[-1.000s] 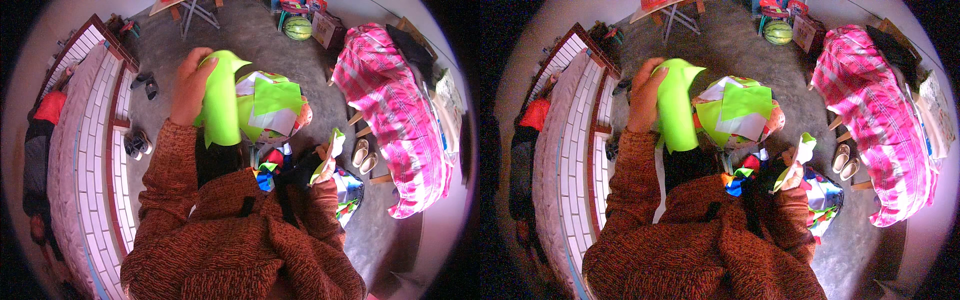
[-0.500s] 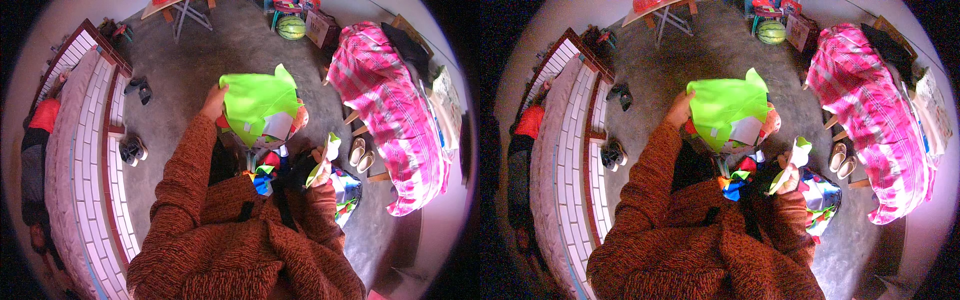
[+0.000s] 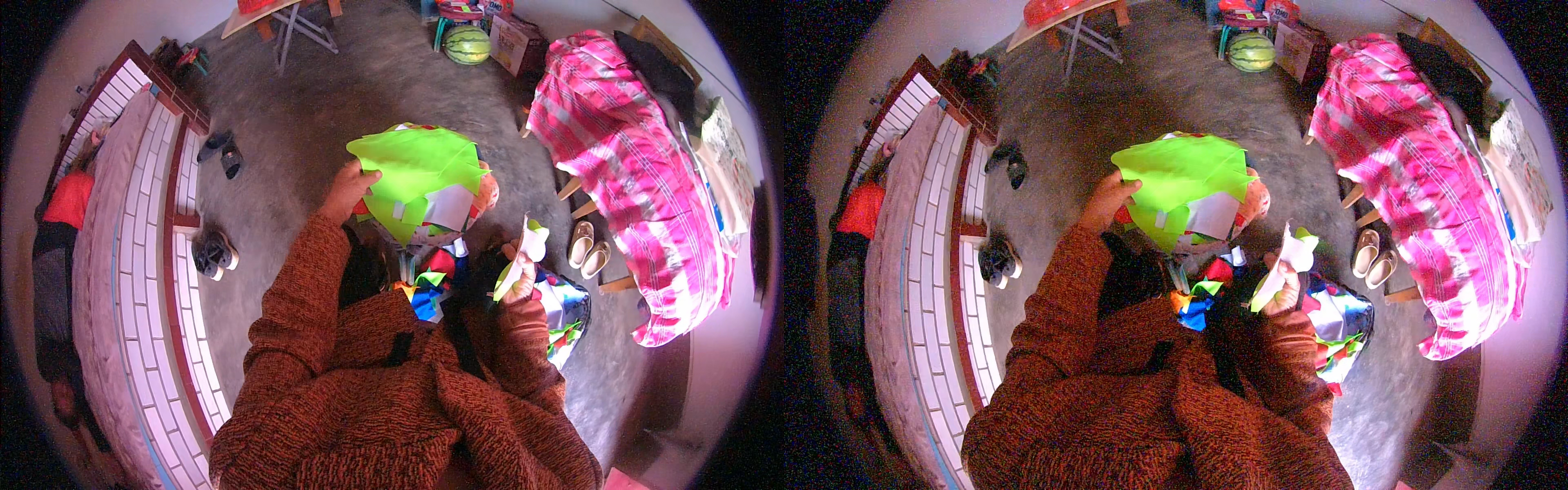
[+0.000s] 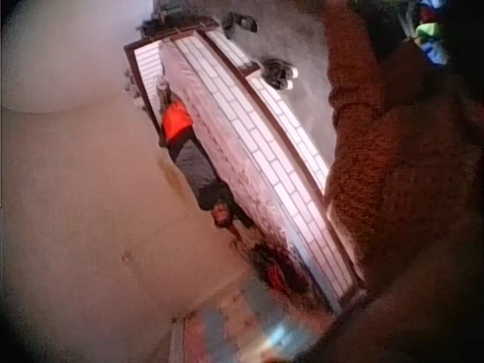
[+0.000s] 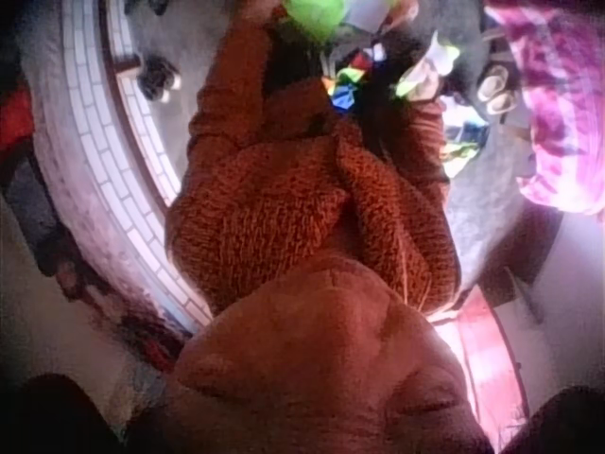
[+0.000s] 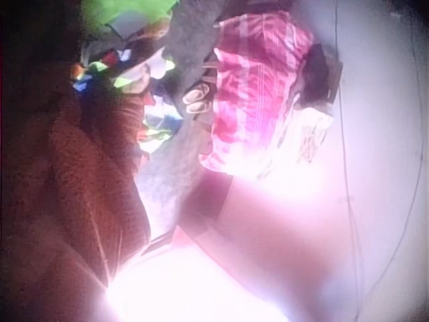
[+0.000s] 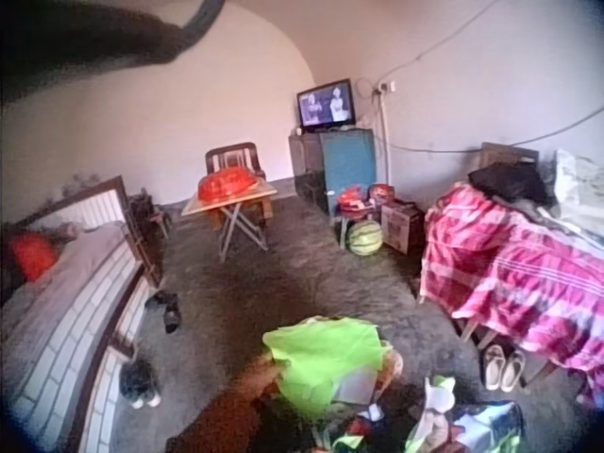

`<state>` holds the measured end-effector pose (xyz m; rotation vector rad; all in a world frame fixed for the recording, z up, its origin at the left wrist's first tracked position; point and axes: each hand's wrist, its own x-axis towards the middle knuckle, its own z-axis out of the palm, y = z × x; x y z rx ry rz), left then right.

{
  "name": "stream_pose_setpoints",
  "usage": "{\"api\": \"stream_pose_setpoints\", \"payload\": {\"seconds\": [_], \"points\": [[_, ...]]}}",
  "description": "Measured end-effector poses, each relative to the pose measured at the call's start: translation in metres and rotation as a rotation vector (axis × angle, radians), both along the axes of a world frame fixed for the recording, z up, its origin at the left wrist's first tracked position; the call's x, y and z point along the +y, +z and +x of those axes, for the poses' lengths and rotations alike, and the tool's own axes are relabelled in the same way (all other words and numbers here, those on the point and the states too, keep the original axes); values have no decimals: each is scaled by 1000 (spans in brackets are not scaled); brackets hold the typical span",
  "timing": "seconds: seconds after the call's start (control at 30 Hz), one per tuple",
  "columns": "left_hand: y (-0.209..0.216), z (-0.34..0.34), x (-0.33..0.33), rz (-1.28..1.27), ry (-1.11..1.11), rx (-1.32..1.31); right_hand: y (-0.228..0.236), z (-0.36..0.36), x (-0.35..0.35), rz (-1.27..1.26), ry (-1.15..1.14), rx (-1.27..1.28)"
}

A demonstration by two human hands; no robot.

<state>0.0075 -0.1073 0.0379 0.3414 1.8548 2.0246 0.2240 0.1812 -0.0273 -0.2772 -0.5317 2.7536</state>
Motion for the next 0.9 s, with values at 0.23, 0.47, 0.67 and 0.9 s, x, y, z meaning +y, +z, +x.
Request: {"api": "stream_pose_setpoints", "payload": {"seconds": [0.23, 0.47, 0.67, 0.9], "points": [[27, -1, 20, 45, 183, 260, 7, -2, -7, 37, -23, 34], [-18, 5, 1, 159, 185, -73, 12, 1, -12, -10, -5, -35], [-59, 34, -7, 28, 433, -51, 54, 1, -26, -102, 106, 112], [-48, 77, -3, -470, 679, 354, 34, -2, -23, -105, -5, -36]]}}
